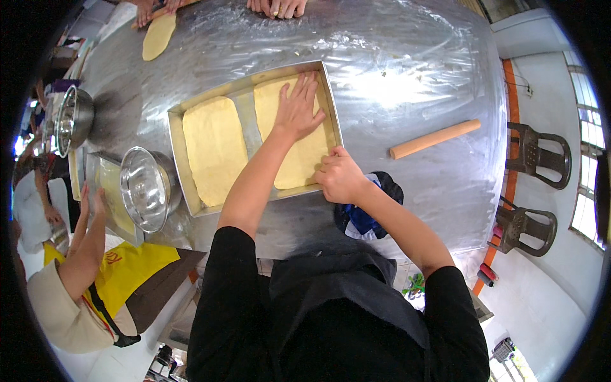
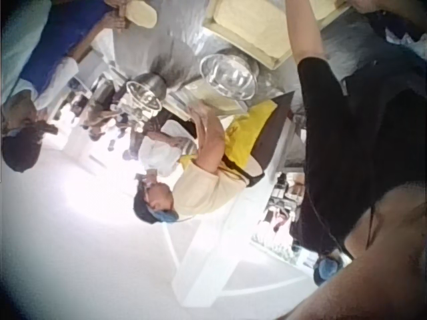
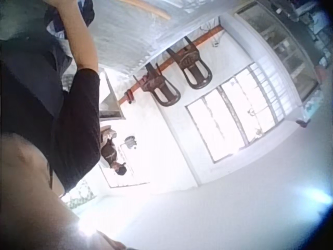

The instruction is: The person flattens pieces of dough into rectangular baking trays by hand, pressing with their palms and stretching the dough to the corners of the trays.

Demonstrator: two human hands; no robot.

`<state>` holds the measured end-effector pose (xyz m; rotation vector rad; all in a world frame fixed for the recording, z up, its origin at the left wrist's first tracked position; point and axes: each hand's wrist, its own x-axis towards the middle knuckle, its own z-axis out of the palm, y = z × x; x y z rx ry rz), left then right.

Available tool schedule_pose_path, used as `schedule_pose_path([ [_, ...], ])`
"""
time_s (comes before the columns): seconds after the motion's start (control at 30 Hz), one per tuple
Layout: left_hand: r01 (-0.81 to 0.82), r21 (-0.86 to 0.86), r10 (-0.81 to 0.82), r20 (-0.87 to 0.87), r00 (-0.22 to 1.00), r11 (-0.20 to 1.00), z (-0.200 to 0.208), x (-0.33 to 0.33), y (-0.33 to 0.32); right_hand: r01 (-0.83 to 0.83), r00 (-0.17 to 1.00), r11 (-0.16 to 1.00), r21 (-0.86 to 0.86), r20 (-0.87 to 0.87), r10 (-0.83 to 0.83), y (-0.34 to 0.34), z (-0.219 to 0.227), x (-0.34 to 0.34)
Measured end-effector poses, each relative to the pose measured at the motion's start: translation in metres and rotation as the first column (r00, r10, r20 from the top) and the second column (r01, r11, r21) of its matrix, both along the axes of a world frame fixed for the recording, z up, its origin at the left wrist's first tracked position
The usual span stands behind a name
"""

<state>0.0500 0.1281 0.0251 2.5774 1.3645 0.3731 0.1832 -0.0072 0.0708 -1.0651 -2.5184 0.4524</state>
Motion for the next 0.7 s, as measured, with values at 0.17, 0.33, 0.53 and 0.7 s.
schedule_pose_path([
  [0.17,0.003,-0.019,-0.006,-0.141,0.990,1.000,0.0103,0.0057,0.0009,-0.005,1.000,1.000,-0.018,0.018,0.006,-0.0005,0.0021,0.0013],
  [0.33,-0.020,0.029,0.023,-0.103,0.994,0.999,0.0052,0.0074,-0.0016,-0.004,1.000,1.000,-0.007,0.027,0.004,-0.0016,0.0023,0.0002],
  [0.53,-0.017,-0.013,0.015,-0.143,0.990,1.000,0.0091,0.0083,0.0006,-0.005,0.999,1.000,-0.028,0.054,0.006,-0.0016,-0.0013,0.0012],
  [0.7,-0.084,0.035,0.085,-0.031,0.996,0.996,0.0065,0.0089,-0.0064,0.013,0.999,1.000,-0.014,0.043,-0.013,-0.0015,-0.0001,0.0027],
])
